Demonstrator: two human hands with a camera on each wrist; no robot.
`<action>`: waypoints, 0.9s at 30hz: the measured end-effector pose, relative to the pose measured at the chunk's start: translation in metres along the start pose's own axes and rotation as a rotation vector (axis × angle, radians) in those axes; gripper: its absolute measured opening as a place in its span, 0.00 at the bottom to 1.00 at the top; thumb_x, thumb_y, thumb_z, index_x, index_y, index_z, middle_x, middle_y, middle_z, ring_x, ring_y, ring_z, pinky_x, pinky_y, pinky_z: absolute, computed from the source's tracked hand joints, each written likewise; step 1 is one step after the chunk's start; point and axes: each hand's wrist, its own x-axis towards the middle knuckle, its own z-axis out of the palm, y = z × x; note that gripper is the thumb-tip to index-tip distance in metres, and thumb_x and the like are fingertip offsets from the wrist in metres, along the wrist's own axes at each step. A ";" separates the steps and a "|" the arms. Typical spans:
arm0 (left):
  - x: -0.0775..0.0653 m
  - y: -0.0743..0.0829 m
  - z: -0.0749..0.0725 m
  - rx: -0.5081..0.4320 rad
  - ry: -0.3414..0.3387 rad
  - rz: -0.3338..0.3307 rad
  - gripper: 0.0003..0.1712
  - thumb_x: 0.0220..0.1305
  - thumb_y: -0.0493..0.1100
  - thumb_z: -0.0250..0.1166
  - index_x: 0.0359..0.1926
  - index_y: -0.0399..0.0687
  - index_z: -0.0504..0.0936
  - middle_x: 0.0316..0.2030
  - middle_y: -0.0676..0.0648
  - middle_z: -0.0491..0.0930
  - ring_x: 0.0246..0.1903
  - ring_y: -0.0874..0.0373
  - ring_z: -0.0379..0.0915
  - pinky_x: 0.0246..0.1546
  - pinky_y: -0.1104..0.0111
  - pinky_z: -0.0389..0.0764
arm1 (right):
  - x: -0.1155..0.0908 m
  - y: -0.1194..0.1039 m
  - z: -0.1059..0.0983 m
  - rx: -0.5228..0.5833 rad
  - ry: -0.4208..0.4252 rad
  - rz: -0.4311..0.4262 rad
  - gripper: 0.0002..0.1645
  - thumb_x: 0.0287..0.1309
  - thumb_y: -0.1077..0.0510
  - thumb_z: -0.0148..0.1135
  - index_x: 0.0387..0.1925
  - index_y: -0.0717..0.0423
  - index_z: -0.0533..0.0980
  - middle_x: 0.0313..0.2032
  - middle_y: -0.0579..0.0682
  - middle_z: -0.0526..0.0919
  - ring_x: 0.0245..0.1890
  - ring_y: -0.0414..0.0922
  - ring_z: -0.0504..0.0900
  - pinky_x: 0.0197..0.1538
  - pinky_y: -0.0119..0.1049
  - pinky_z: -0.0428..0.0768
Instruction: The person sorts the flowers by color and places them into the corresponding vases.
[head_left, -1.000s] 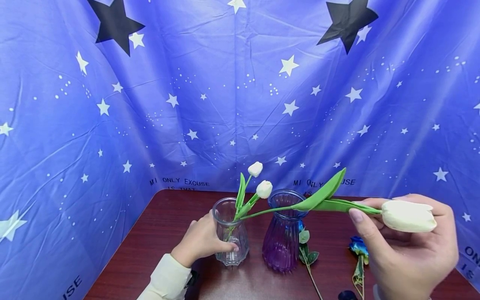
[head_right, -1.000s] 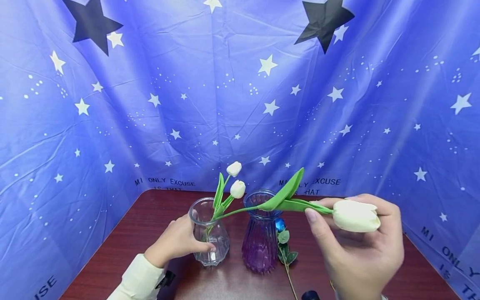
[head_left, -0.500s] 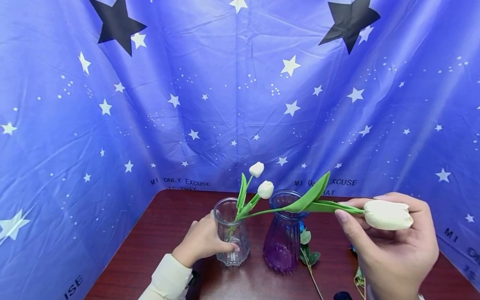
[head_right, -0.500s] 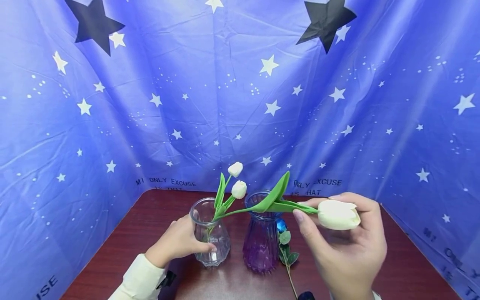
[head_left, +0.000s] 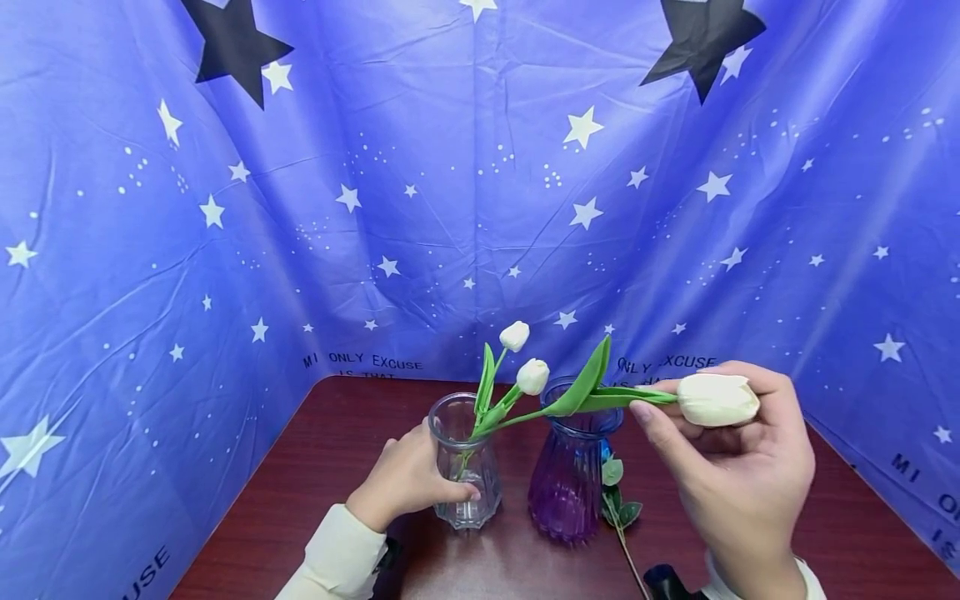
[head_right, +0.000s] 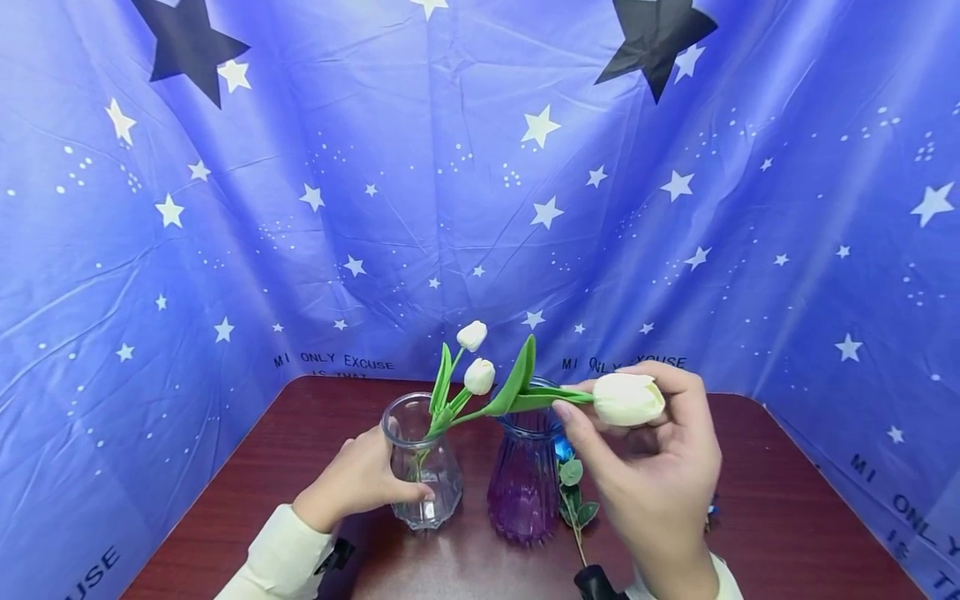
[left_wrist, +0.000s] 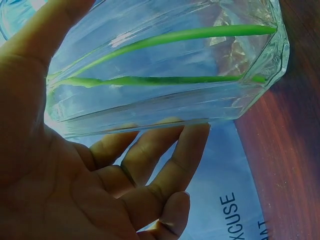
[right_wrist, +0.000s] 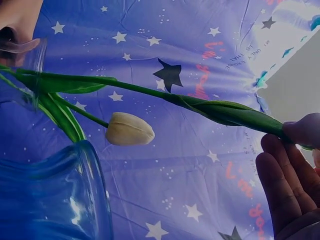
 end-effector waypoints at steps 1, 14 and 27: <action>0.000 0.000 0.000 0.000 -0.002 -0.001 0.53 0.33 0.68 0.84 0.62 0.57 0.76 0.50 0.56 0.85 0.47 0.57 0.83 0.35 0.56 0.73 | 0.000 0.001 0.001 -0.012 0.000 0.004 0.37 0.31 0.97 0.60 0.50 0.85 0.66 0.35 0.70 0.87 0.32 0.51 0.91 0.36 0.33 0.87; 0.000 -0.002 0.000 0.006 0.000 -0.002 0.53 0.33 0.68 0.84 0.62 0.56 0.76 0.50 0.55 0.85 0.47 0.57 0.83 0.35 0.54 0.75 | -0.009 0.024 0.009 -0.098 -0.067 0.030 0.38 0.32 0.95 0.64 0.52 0.83 0.67 0.37 0.63 0.88 0.34 0.47 0.92 0.37 0.32 0.87; 0.000 -0.002 0.001 0.010 -0.001 0.001 0.53 0.33 0.68 0.84 0.62 0.57 0.75 0.50 0.55 0.85 0.48 0.56 0.83 0.35 0.53 0.75 | -0.020 0.036 0.014 -0.339 -0.176 -0.009 0.36 0.34 0.86 0.73 0.51 0.83 0.70 0.37 0.53 0.88 0.33 0.37 0.90 0.34 0.26 0.85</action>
